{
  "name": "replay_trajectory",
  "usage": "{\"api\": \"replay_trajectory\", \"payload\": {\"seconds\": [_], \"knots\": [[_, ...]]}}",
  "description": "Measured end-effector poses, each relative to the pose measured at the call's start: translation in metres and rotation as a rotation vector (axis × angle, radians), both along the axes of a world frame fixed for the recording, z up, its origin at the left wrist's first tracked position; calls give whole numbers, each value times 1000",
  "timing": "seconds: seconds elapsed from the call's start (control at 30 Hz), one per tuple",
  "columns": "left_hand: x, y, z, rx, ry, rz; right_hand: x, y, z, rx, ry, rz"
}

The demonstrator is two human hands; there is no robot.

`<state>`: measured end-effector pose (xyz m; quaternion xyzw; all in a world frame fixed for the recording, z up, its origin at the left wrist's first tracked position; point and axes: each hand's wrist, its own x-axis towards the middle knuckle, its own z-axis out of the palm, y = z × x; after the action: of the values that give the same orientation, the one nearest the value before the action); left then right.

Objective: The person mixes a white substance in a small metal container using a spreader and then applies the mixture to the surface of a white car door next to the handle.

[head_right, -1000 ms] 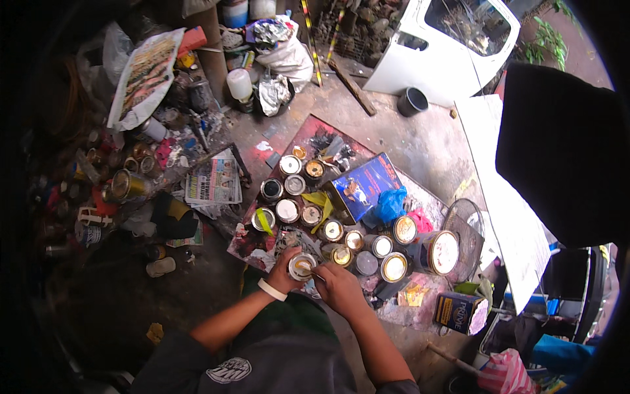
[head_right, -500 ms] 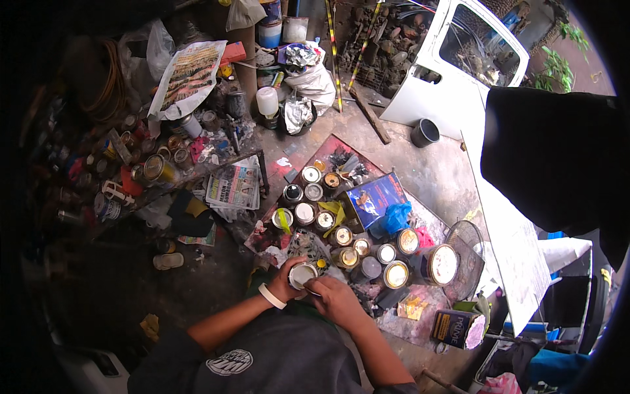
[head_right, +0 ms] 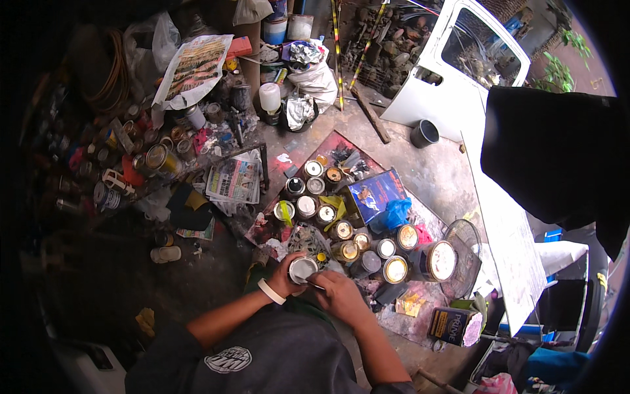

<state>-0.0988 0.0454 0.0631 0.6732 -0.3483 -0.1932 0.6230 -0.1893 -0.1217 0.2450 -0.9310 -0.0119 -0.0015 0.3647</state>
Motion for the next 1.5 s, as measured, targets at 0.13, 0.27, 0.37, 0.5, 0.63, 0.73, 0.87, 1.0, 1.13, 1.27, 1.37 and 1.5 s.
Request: {"api": "replay_trajectory", "payload": {"seconds": [0.13, 0.27, 0.37, 0.5, 0.63, 0.73, 0.87, 1.0, 1.13, 1.27, 1.37, 1.5], "knots": [[-5, 2, 5, 3, -10, -10, 5, -7, -1, -70, -46, -132], [-5, 4, 13, 4, -59, -7, 0, -2, 9, -3, 53, 32], [-7, 3, 16, 35, -47, 1, 2, -8, -5, -26, -39, -56], [-8, 5, 12, 26, -3, 12, -2, -1, 1, 0, 7, 8], [-10, 3, 8, 18, -37, 9, -2, -6, -4, -35, -42, -86], [-8, 3, 12, 12, -47, 18, -3, 3, -7, -12, -102, -72], [-11, 5, 10, 40, -24, 33, -7, -6, -6, -20, -49, -96], [-10, 5, 8, 15, 35, 24, -5, 8, -5, -8, -108, -97], [-9, 4, 8, 4, -59, 32, -8, -2, -3, -25, -81, -118], [-7, 0, 10, -16, -30, 13, -5, 5, 2, -13, -108, -88], [-7, 2, 8, 13, -37, 6, -8, -4, 0, -25, -70, -96], [-15, 4, -2, 15, 18, 69, 3, 16, 4, -30, -103, -53]]}}
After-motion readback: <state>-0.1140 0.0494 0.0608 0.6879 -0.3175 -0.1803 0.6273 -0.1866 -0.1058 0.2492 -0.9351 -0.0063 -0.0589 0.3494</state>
